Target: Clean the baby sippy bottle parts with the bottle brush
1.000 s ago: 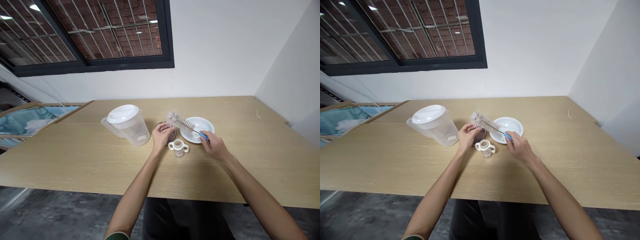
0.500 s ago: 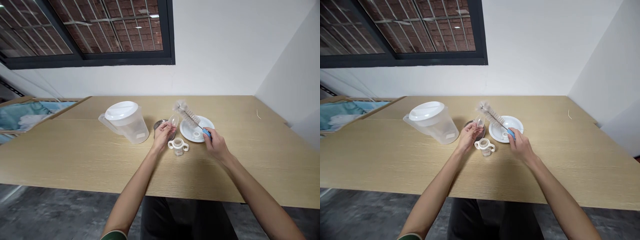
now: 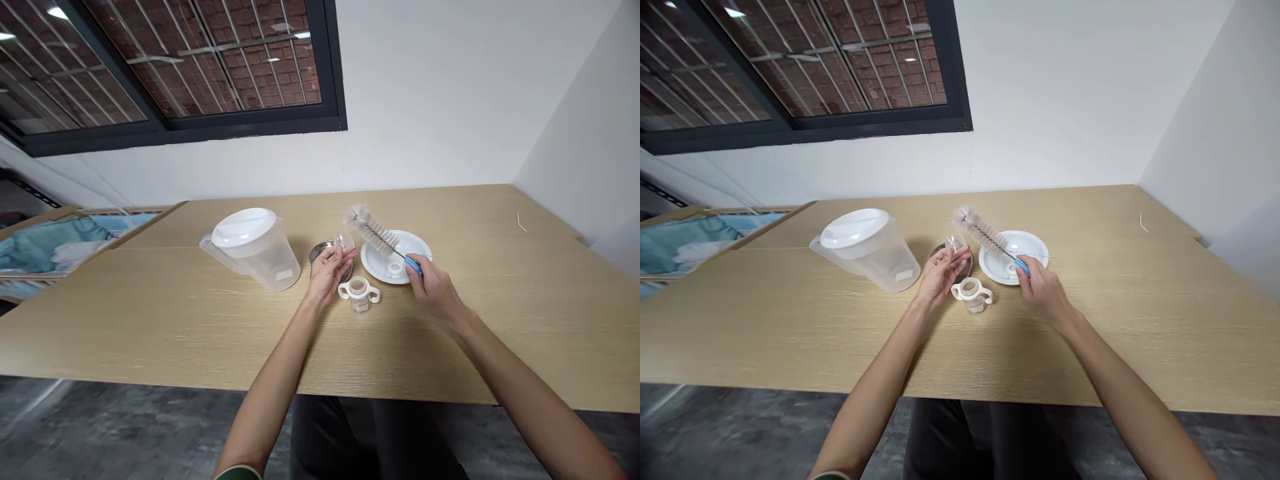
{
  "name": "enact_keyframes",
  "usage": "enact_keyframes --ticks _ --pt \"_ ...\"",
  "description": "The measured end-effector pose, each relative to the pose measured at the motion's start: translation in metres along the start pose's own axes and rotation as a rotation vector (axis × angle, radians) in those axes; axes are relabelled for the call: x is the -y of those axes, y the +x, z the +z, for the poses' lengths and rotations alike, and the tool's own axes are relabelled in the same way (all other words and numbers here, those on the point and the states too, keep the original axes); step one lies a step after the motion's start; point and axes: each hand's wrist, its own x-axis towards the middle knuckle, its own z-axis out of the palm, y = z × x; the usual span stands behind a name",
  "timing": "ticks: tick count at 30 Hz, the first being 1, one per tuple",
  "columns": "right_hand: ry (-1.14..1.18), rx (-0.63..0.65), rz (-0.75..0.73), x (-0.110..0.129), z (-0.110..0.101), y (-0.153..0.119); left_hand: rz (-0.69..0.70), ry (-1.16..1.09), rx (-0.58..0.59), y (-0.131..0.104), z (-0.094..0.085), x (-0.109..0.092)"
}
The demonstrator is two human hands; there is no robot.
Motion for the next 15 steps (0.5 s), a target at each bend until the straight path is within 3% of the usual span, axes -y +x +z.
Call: enact_keyframes --ticks 7,15 --pt "0.012 0.094 -0.032 0.0015 0.0040 -0.0041 0.013 -0.014 0.011 0.0014 -0.0018 0.0023" --pt "0.033 0.040 0.128 -0.0028 -0.0029 -0.0008 -0.005 -0.064 -0.031 0.0011 0.0018 -0.0040"
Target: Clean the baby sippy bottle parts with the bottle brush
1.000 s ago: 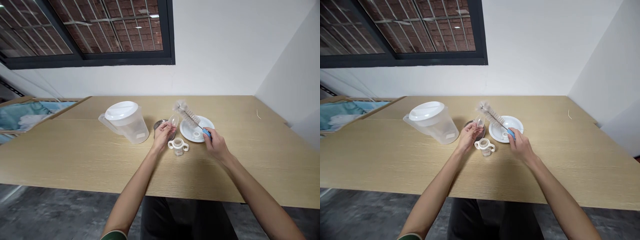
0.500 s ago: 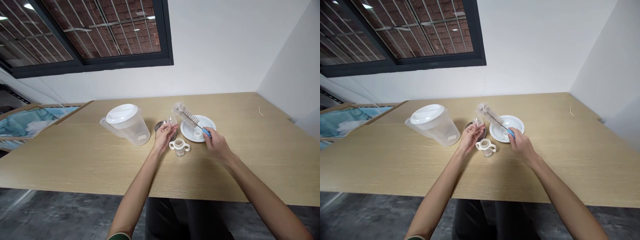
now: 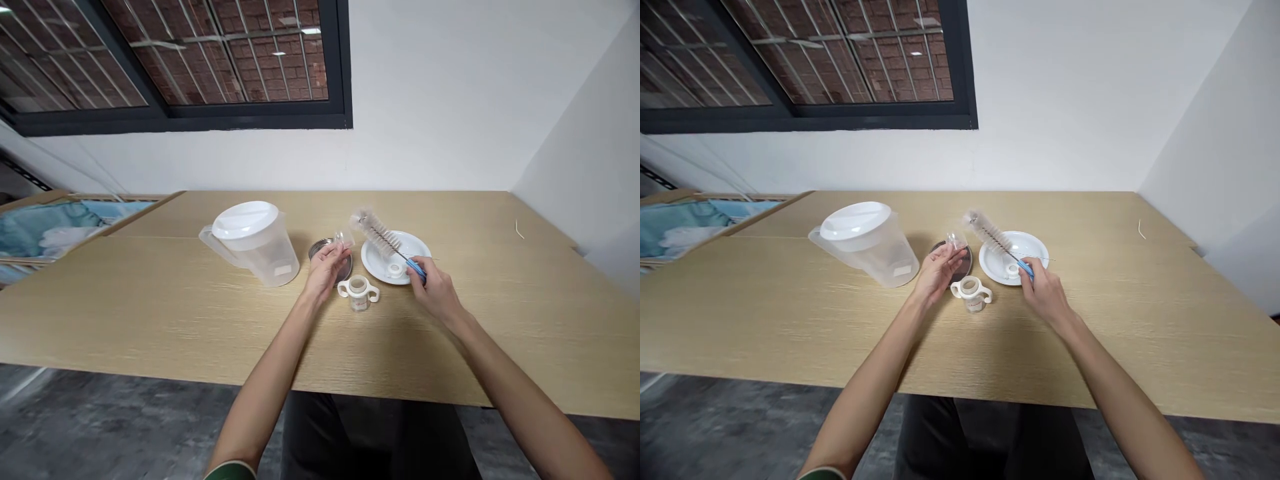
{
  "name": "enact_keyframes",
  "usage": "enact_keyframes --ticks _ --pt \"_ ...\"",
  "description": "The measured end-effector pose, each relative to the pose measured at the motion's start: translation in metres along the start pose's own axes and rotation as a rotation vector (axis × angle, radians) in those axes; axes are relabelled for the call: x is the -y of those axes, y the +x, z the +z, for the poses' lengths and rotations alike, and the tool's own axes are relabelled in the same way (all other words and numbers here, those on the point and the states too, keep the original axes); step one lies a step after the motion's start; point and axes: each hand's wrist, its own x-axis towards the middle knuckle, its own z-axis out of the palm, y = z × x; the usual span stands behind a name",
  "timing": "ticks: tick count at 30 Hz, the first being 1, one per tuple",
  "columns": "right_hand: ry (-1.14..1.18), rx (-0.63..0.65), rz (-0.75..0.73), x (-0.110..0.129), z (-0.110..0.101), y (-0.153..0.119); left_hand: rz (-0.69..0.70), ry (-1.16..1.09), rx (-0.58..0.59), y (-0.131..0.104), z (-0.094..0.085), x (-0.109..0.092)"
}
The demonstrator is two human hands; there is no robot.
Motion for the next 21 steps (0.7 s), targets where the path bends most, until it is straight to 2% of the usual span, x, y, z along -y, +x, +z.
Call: enact_keyframes --ticks 3,5,13,17,21 --pt "0.046 0.040 0.095 0.003 -0.003 0.001 -0.029 -0.009 -0.005 -0.002 0.002 0.000" --pt "0.091 0.049 0.101 0.003 -0.006 0.003 -0.028 0.014 0.005 -0.002 0.002 0.000" --pt "0.052 -0.012 -0.066 -0.005 -0.013 0.011 0.110 0.154 -0.082 0.001 0.000 0.007" --pt "0.072 0.023 -0.159 -0.002 -0.012 0.008 0.128 0.218 -0.118 0.000 0.000 0.008" --pt "0.052 0.029 -0.190 -0.002 -0.011 0.007 0.166 0.220 -0.137 -0.002 0.003 0.005"
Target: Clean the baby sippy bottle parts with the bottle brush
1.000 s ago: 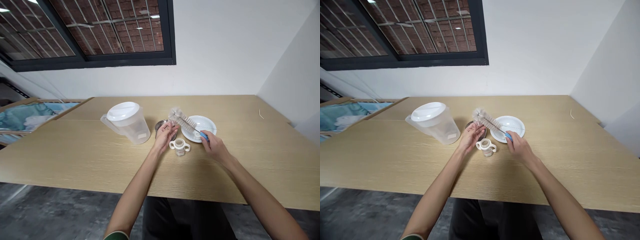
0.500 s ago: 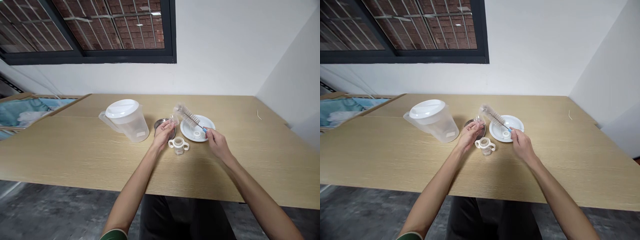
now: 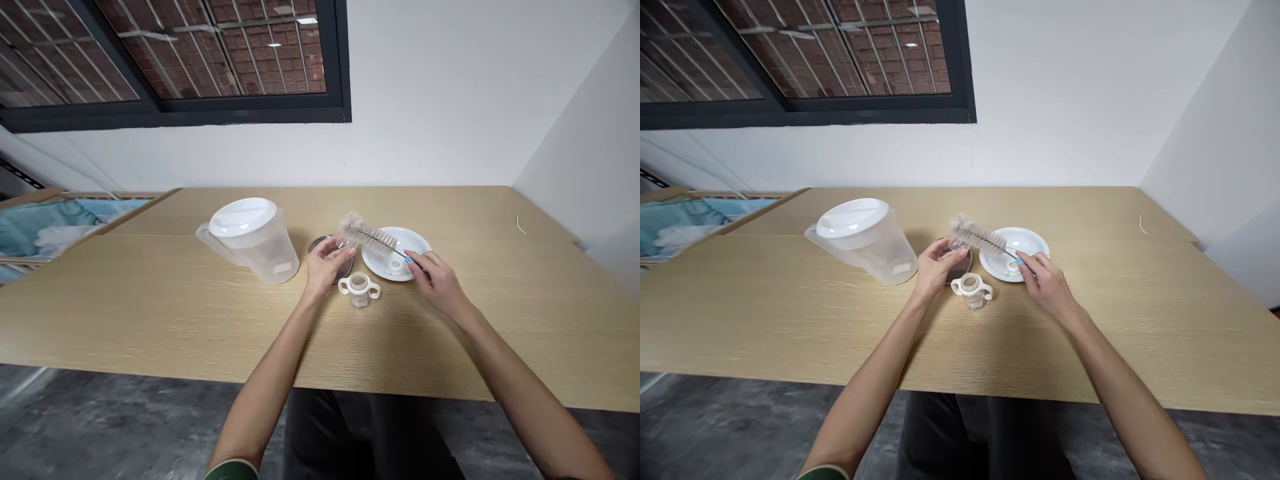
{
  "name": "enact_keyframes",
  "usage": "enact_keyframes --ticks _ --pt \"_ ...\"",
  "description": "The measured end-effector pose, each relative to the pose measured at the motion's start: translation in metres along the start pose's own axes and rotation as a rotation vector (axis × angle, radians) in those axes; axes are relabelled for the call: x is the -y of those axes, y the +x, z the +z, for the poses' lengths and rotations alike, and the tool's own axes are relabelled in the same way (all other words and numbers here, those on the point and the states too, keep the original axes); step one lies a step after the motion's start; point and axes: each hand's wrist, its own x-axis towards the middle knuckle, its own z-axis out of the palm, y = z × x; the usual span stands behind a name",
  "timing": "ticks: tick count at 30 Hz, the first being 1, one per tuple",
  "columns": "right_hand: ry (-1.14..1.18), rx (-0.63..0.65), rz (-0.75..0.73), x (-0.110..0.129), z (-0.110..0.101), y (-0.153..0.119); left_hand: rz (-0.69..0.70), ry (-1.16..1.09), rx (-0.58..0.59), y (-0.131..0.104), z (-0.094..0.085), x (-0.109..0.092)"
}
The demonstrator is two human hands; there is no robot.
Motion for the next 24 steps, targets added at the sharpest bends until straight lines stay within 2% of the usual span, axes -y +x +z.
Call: enact_keyframes --ticks 6,14,19,24 --pt "-0.023 -0.022 0.013 -0.0019 -0.0007 -0.0005 0.053 0.005 0.028 0.0011 -0.0012 -0.0015" --pt "-0.004 -0.010 0.015 -0.0002 -0.0042 0.0019 0.148 -0.065 0.138 0.0044 -0.0029 0.0052" --pt "0.016 -0.064 -0.004 0.0018 -0.0053 0.0024 0.168 -0.021 0.120 0.0043 -0.0021 0.0030" --pt "0.021 -0.025 -0.058 0.0015 -0.0021 -0.0002 0.142 0.014 0.092 0.0033 -0.0032 -0.0006"
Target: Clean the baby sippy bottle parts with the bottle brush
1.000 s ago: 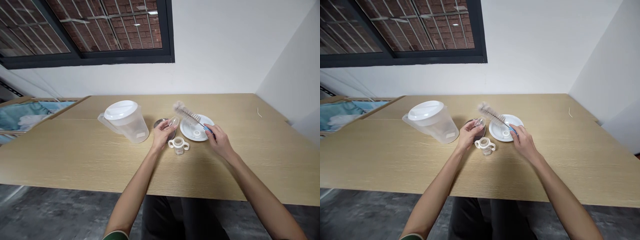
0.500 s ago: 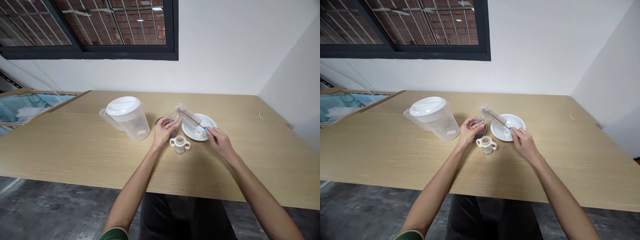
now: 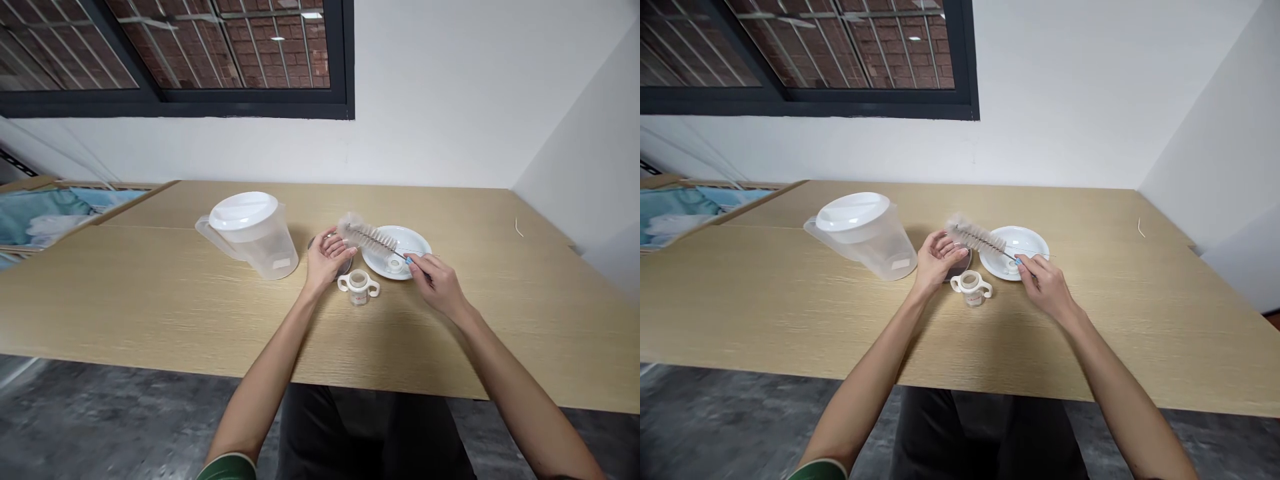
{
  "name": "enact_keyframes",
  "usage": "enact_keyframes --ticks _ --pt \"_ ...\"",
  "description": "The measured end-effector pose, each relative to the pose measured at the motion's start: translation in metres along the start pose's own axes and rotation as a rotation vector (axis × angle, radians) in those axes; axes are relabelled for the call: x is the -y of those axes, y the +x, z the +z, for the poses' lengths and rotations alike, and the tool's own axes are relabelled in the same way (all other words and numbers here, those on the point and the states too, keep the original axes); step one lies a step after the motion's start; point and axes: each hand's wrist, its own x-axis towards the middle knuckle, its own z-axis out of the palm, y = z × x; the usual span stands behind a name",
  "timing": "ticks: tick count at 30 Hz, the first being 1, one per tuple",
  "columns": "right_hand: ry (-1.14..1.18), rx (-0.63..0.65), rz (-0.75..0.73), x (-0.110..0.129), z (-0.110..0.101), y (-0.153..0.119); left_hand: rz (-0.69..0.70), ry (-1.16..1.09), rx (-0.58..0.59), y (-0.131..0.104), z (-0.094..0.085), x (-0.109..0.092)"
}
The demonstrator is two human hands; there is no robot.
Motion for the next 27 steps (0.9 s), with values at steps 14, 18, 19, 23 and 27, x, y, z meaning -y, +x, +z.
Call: enact_keyframes --ticks 14,18,19,23,27 --pt "-0.001 0.003 0.061 -0.003 -0.001 0.001 -0.041 -0.132 0.051 0.001 -0.004 -0.003" --pt "-0.042 -0.071 0.072 -0.008 -0.002 0.001 -0.120 -0.214 0.075 -0.002 -0.003 -0.008" --pt "-0.030 -0.077 0.065 -0.008 -0.002 0.001 -0.144 -0.229 0.084 -0.003 -0.002 -0.010" --pt "0.010 -0.033 0.035 -0.002 0.000 0.001 -0.195 -0.263 0.120 -0.005 -0.001 -0.013" --pt "0.003 -0.009 0.024 -0.001 0.004 -0.001 -0.179 -0.244 0.107 -0.003 0.000 -0.012"
